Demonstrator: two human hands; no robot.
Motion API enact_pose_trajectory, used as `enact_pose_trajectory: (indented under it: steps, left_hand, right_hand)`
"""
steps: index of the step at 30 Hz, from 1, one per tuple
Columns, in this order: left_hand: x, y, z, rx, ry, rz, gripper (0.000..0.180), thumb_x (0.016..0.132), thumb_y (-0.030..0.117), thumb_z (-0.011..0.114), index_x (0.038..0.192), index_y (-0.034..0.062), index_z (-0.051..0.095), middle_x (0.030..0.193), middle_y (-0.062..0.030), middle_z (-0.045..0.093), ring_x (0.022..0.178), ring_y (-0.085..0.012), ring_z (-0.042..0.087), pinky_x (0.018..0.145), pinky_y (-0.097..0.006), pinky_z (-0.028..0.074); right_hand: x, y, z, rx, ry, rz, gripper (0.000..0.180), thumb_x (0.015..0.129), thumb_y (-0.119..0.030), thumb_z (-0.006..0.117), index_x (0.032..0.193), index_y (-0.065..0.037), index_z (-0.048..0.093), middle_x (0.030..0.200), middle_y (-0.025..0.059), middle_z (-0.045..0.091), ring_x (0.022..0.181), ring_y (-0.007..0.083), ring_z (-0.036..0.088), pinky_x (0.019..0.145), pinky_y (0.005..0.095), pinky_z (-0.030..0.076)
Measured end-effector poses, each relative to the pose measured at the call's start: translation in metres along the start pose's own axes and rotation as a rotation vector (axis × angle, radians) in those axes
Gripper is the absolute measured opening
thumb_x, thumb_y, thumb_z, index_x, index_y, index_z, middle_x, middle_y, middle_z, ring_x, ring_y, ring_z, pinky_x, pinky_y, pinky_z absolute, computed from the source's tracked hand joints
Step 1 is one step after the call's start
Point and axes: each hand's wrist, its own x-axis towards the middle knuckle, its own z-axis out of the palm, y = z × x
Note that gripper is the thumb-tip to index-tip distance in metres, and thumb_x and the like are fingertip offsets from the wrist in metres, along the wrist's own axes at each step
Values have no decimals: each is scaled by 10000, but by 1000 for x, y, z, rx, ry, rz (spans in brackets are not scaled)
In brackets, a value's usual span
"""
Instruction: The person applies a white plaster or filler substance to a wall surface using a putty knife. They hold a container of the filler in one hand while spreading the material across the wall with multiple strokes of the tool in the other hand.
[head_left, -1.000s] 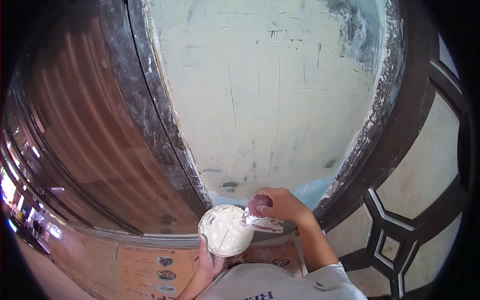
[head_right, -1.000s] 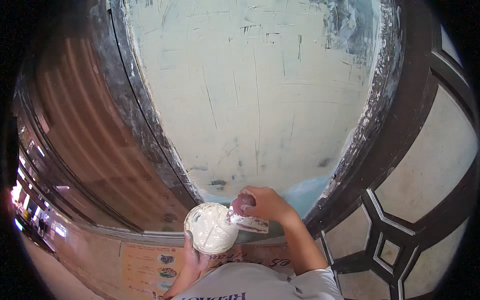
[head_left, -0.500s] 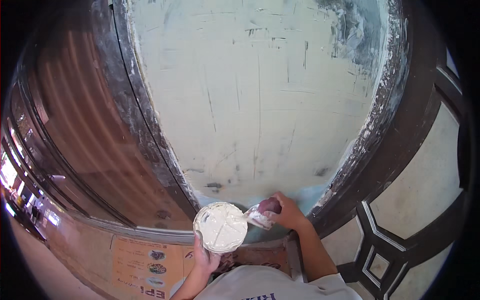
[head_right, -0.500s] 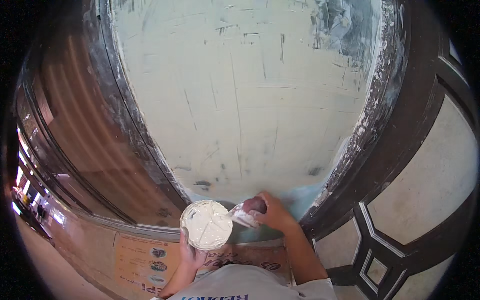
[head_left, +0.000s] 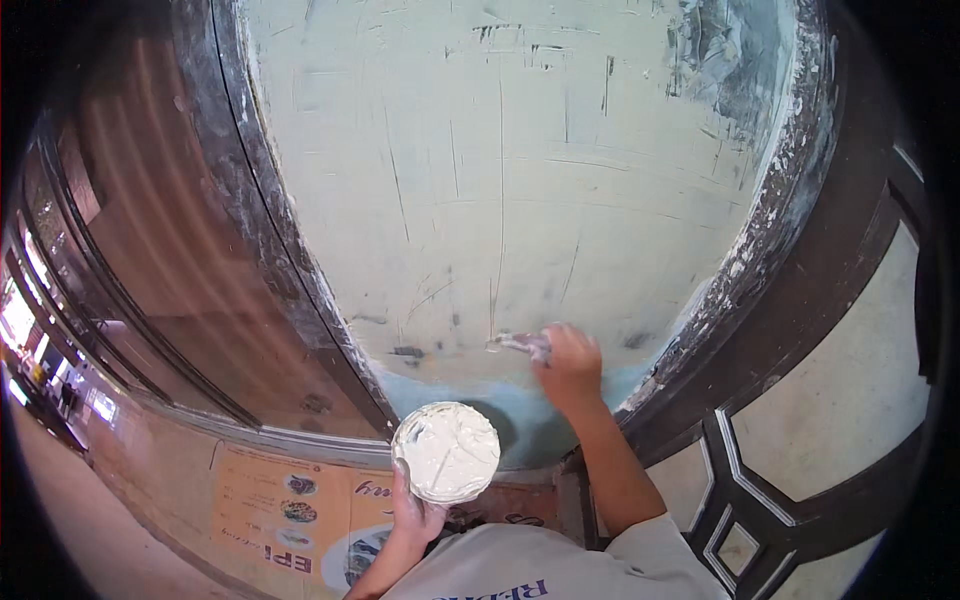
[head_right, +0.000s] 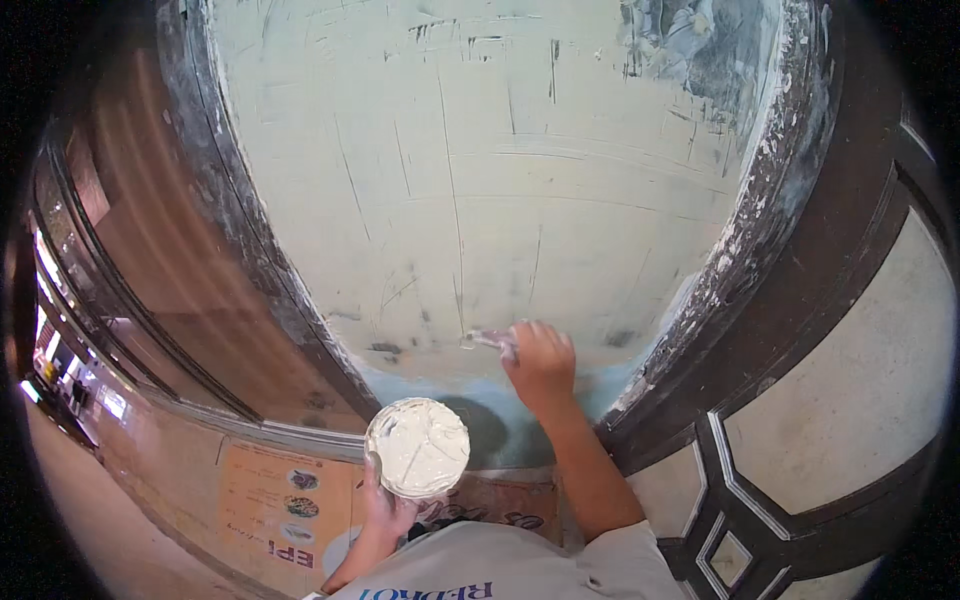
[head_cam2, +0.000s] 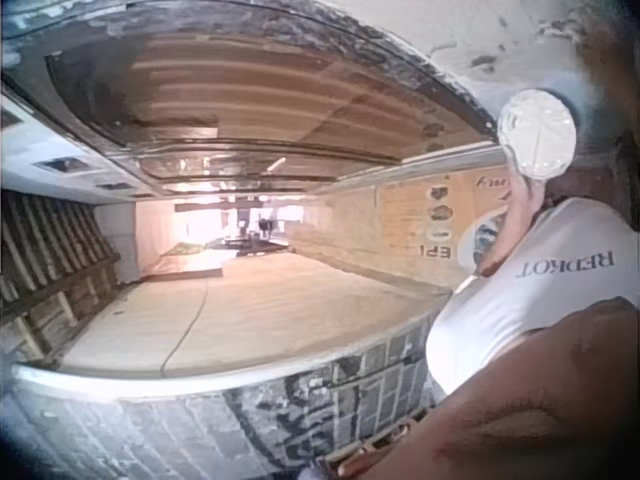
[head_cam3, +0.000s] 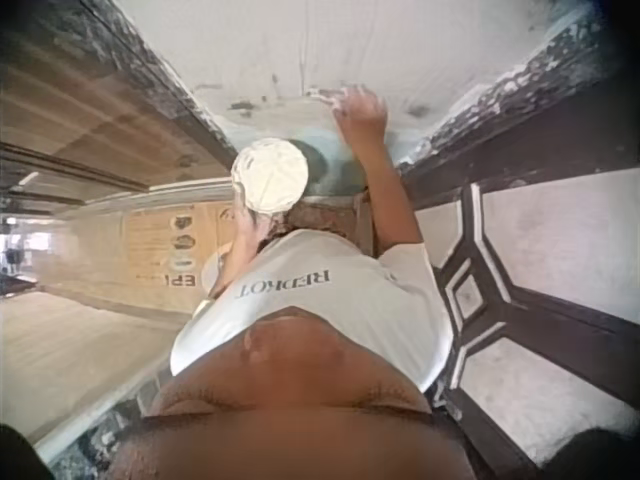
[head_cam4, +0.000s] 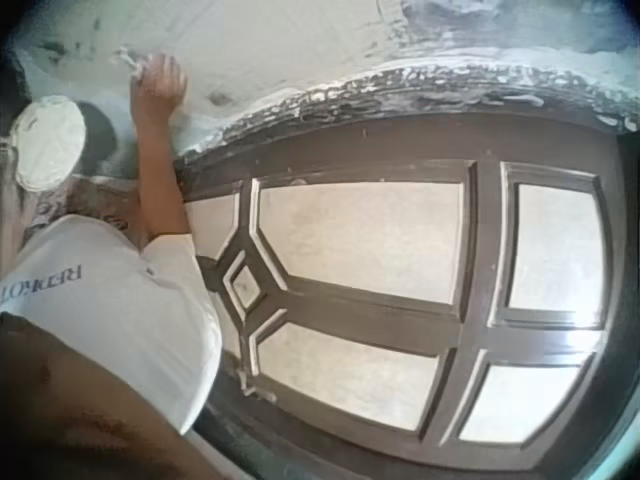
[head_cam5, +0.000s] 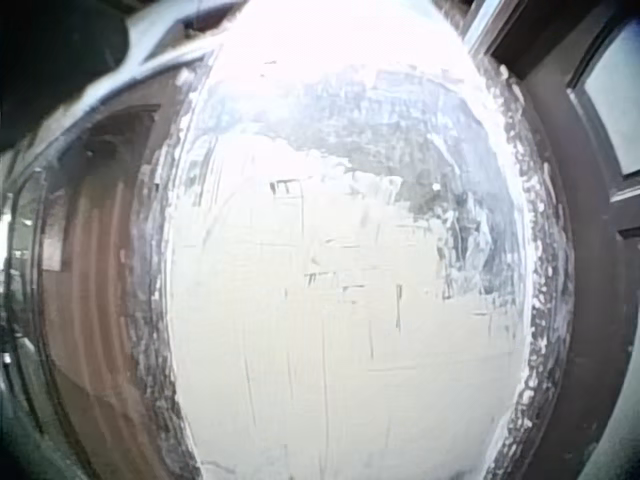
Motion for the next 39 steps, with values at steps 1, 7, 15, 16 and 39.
enact_pose_trajectory:
  steps: [1, 7, 15, 16, 39]
  left_hand:
    - [-2, 1, -1, 3, 1, 3, 682, 998, 563, 394, 1508, 115, 328, 1510, -125, 418, 1337, -328, 470, 1096, -491, 417]
    - [-5, 24, -5, 39, 37, -6, 676, 1003, 572, 369, 1491, 105, 354, 1497, -124, 433, 1327, -304, 484, 1093, -462, 426]
    - [9, 48, -15, 56, 39, 5, 683, 1000, 567, 386, 1497, 100, 346, 1504, -121, 426, 1324, -307, 486, 1090, -469, 429]
    - [11, 50, -19, 61, 26, 6, 688, 995, 567, 402, 1504, 108, 336, 1515, -117, 412, 1328, -318, 480, 1090, -484, 426]
    - [26, 96, -13, 125, -48, 76, 687, 1000, 557, 401, 1516, 116, 296, 1520, -132, 394, 1340, -331, 465, 1094, -491, 430]
  right_hand:
    - [3, -1, -6, -11, 87, -8, 268, 756, -173, 726, 979, -88, 603, 872, 96, 612, 839, 314, 611, 720, 429, 451]
    - [-7, -7, -12, 60, 23, -65, 244, 748, -161, 726, 943, -87, 601, 855, 71, 595, 836, 285, 599, 712, 419, 425]
    - [14, -14, -8, -71, 54, -74, 258, 770, -160, 705, 999, -96, 604, 896, 53, 607, 874, 263, 601, 742, 419, 401]
    - [23, -16, -15, -81, 68, -62, 251, 776, -182, 699, 988, -87, 604, 909, 65, 611, 894, 274, 596, 768, 434, 397]
    - [4, -72, -26, 526, -451, 389, 460, 776, -226, 774, 1157, -46, 592, 992, 181, 687, 913, 343, 675, 827, 386, 519]
